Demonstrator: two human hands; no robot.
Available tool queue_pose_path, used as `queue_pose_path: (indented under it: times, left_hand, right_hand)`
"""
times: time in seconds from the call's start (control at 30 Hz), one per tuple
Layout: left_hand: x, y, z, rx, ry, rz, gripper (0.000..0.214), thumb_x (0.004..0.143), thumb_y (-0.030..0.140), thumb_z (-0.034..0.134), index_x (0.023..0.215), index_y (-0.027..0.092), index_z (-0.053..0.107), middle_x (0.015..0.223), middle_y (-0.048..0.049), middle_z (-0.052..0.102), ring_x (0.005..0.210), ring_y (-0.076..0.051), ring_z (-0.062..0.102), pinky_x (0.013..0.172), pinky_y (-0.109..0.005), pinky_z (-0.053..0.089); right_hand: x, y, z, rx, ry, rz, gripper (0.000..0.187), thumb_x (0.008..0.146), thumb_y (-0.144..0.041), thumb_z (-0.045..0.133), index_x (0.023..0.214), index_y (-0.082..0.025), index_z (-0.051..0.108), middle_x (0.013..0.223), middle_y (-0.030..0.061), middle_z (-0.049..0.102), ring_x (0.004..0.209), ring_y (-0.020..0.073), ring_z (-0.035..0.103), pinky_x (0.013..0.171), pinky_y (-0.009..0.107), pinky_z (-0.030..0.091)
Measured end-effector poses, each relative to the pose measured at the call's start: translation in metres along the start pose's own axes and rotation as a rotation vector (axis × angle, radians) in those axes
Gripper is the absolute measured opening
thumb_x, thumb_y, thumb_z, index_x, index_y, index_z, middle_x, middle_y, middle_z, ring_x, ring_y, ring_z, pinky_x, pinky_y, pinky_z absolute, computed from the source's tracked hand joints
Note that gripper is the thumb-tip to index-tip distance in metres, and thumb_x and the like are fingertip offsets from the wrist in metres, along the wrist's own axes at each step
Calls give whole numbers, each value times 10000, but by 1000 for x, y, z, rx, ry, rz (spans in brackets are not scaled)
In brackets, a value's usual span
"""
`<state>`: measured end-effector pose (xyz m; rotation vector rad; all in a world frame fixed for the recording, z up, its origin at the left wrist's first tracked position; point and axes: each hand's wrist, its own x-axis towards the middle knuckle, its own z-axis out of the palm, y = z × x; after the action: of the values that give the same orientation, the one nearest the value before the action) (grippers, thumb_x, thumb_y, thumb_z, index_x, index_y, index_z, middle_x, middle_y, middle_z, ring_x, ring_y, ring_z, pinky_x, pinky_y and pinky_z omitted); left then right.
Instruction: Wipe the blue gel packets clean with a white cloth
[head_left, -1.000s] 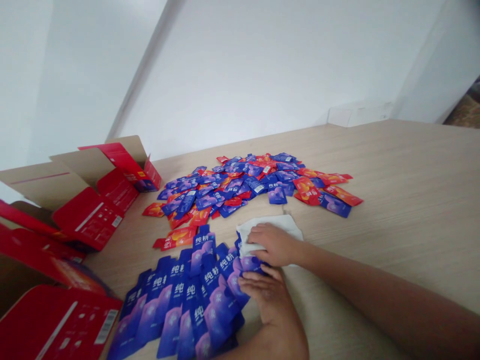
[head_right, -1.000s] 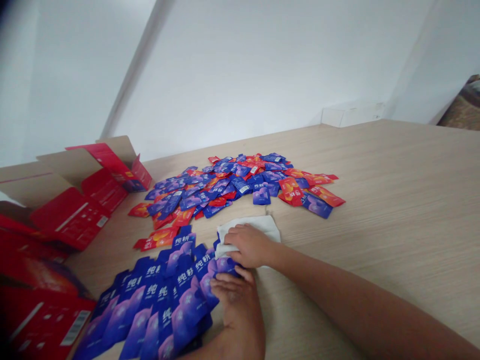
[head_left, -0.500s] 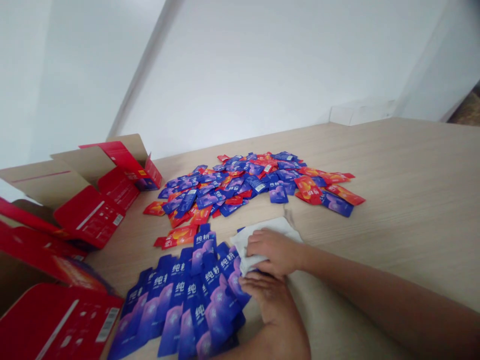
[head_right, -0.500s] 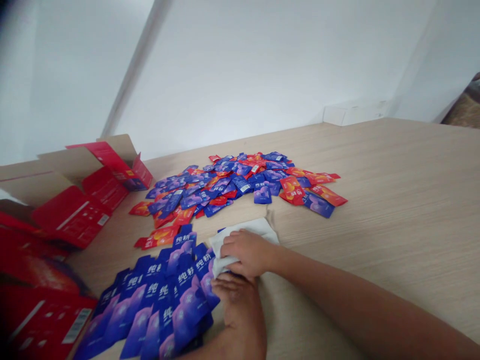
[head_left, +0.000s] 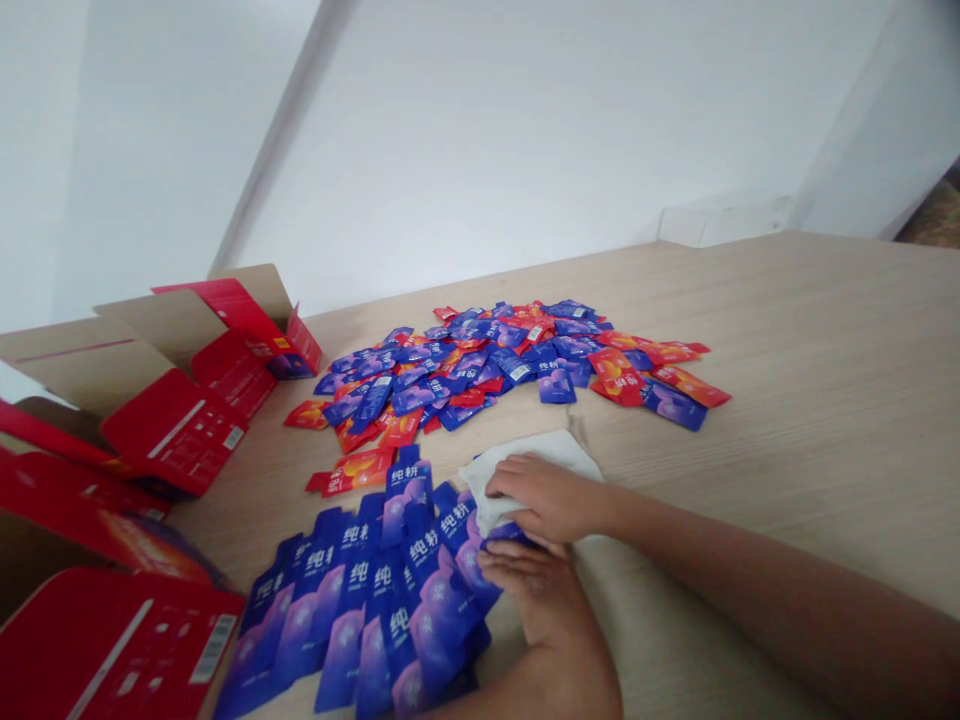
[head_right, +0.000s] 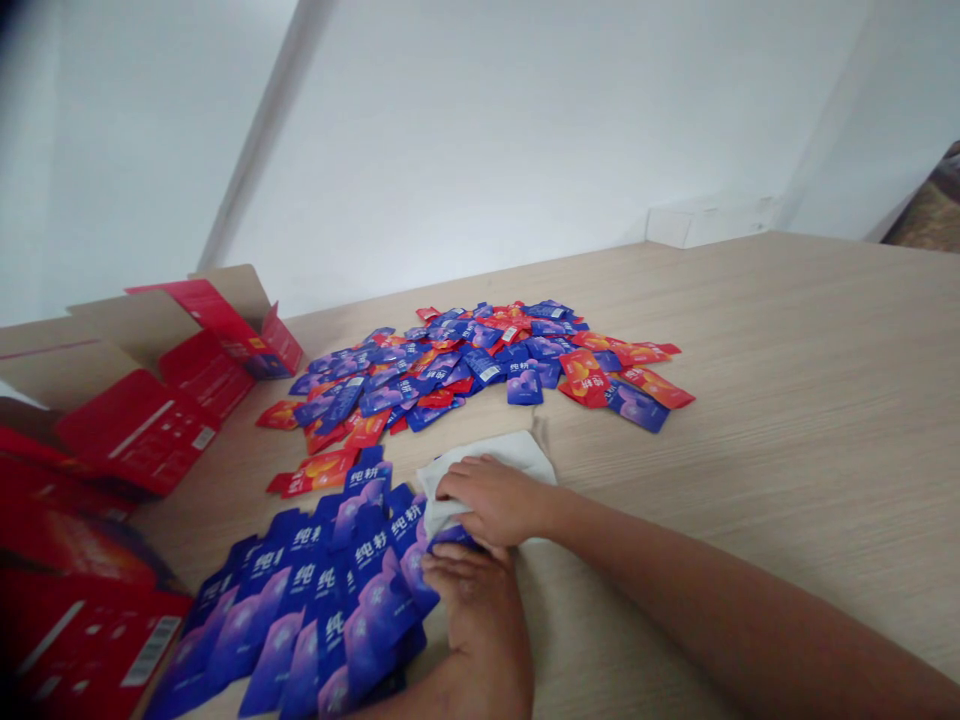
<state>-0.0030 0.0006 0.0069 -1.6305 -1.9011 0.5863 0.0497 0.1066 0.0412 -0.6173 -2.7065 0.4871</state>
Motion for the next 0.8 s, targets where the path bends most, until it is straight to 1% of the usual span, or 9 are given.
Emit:
queue_pose_path:
  times: [0.1,0.2,0.27,0.4,0.47,0.57,0.63,0.7,0.8]
  left_hand:
    - [-1,0,2,-54,11,38,360,777,17,425,1082,56,611,996,-264,670,885,-361,647,764,-564,498]
    - [-2,2,4,-89,21,32,361,769,-2,424,1066,68,617,994,-253,674,876,-356,651,763,-580,491]
    - [0,2,5,-80,24,21,370,766,-7,415,1064,74,620,988,-236,682,870,-346,654,761,-577,495]
    - [1,4,5,18,-2,-34,338,775,26,400,1018,8,635,961,-253,683,887,-343,649,788,-530,504]
    - [1,6,6,50,5,-36,340,785,47,401,1038,9,625,974,-262,677,900,-348,644,800,-539,494]
    - [-2,8,7,69,46,-7,358,794,62,419,1108,69,591,1009,-252,671,904,-350,643,808,-584,468]
    - [-3,8,7,76,48,-1,358,791,62,431,1113,90,586,1006,-246,674,892,-348,648,798,-587,470]
    - [-3,7,6,74,37,8,352,788,63,432,1099,94,593,996,-246,677,876,-351,652,770,-573,487]
    - [-2,4,5,67,36,23,342,779,57,429,1070,80,607,984,-254,678,879,-361,649,755,-562,496]
  right_hand:
    - [2,3,2,-27,42,102,437,793,-223,563,1214,-156,466,1127,109,547,1024,227,480,884,362,349]
    - [2,3,1,-91,35,149,378,793,-223,564,1162,-156,516,1083,111,555,994,233,486,868,370,353]
    - [1,2,0,-103,12,116,322,784,-219,569,1099,-155,552,1033,102,562,962,224,489,854,364,355]
    - [-1,0,-1,-34,-49,-56,278,765,-227,578,1037,-169,579,970,64,566,928,192,491,853,336,345]
    - [0,1,-1,-36,-42,-48,250,774,-225,562,1016,-168,589,957,62,565,920,191,490,848,333,340]
    - [2,6,-3,-89,-2,55,225,793,-216,536,1003,-164,599,949,76,562,919,204,486,828,335,334]
    - [2,7,-6,-111,10,96,226,796,-214,532,1005,-166,603,942,79,563,915,210,485,813,334,331]
    - [1,6,-9,-115,0,85,211,792,-219,533,981,-169,611,927,73,563,902,207,486,807,334,326]
    - [-1,2,-10,-89,-48,8,213,779,-223,537,974,-183,616,912,51,565,893,191,489,819,332,315]
